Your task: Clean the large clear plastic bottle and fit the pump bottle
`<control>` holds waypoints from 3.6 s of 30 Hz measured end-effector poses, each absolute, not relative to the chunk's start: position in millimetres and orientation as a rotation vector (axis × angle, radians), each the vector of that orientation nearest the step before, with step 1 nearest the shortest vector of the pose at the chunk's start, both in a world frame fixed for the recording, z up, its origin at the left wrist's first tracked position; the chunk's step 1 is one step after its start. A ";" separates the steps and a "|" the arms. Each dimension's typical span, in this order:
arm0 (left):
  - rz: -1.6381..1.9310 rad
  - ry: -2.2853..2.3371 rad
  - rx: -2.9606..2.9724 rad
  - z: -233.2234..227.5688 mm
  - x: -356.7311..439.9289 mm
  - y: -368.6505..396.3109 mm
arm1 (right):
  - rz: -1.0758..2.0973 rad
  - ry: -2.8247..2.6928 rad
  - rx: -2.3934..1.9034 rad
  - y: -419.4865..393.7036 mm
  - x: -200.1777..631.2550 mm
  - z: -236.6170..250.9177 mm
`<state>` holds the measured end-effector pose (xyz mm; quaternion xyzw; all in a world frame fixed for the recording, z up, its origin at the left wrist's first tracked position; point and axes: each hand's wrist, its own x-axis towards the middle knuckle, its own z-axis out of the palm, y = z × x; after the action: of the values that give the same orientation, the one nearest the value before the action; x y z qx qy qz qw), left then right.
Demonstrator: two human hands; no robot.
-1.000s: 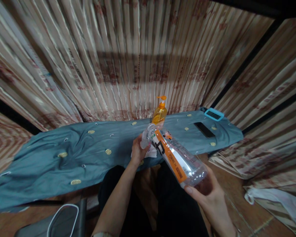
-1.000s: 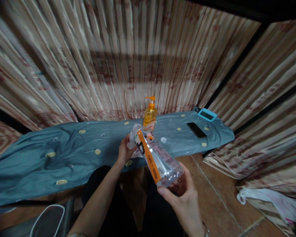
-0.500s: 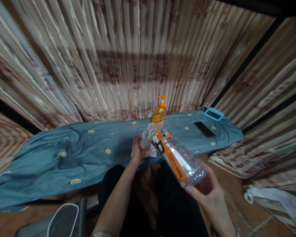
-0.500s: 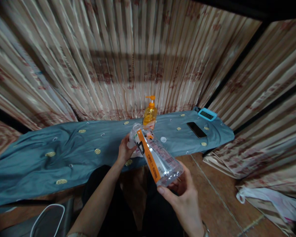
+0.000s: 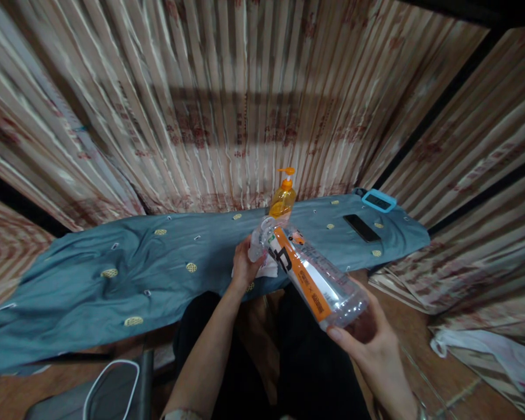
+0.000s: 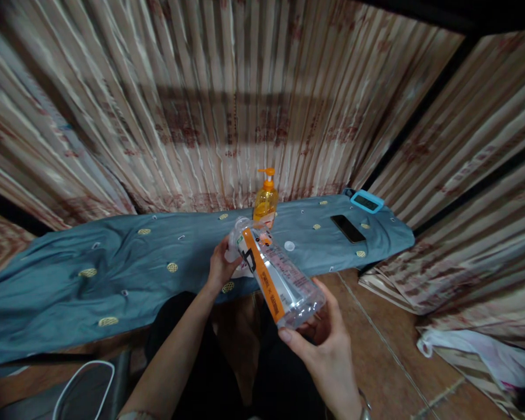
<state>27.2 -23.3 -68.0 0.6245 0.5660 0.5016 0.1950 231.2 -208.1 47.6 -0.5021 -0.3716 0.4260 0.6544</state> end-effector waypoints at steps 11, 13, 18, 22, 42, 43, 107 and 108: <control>1.391 1.597 1.745 -71.9 24.6 -20.9 | 0.949 -0.880 -1.175 -206.7 232.2 49.4; 1.382 1.609 1.743 -71.5 24.9 -21.0 | 0.953 -0.878 -1.176 -207.4 232.3 48.6; 1.381 1.621 1.741 -70.2 25.5 -20.7 | 0.970 -0.884 -1.168 -208.0 231.6 46.5; 1.386 1.624 1.747 -69.7 25.5 -21.2 | 0.967 -0.876 -1.173 -207.1 232.3 45.9; 1.335 1.565 1.689 -67.7 26.5 -22.9 | 0.970 -0.915 -1.173 -206.9 234.1 45.4; 1.332 1.563 1.685 -67.8 26.5 -22.9 | 0.962 -0.902 -1.175 -207.0 233.7 45.5; 1.457 1.590 1.840 -76.8 21.7 -20.0 | 0.993 -0.853 -1.130 -207.6 231.0 46.4; 1.459 1.590 1.835 -76.6 21.8 -20.1 | 0.994 -0.854 -1.130 -207.6 230.9 46.3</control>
<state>21.8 -20.1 -76.6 0.6402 0.5545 0.5090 0.1538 230.9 -207.6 46.3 -0.4971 -0.3758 0.4372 0.6485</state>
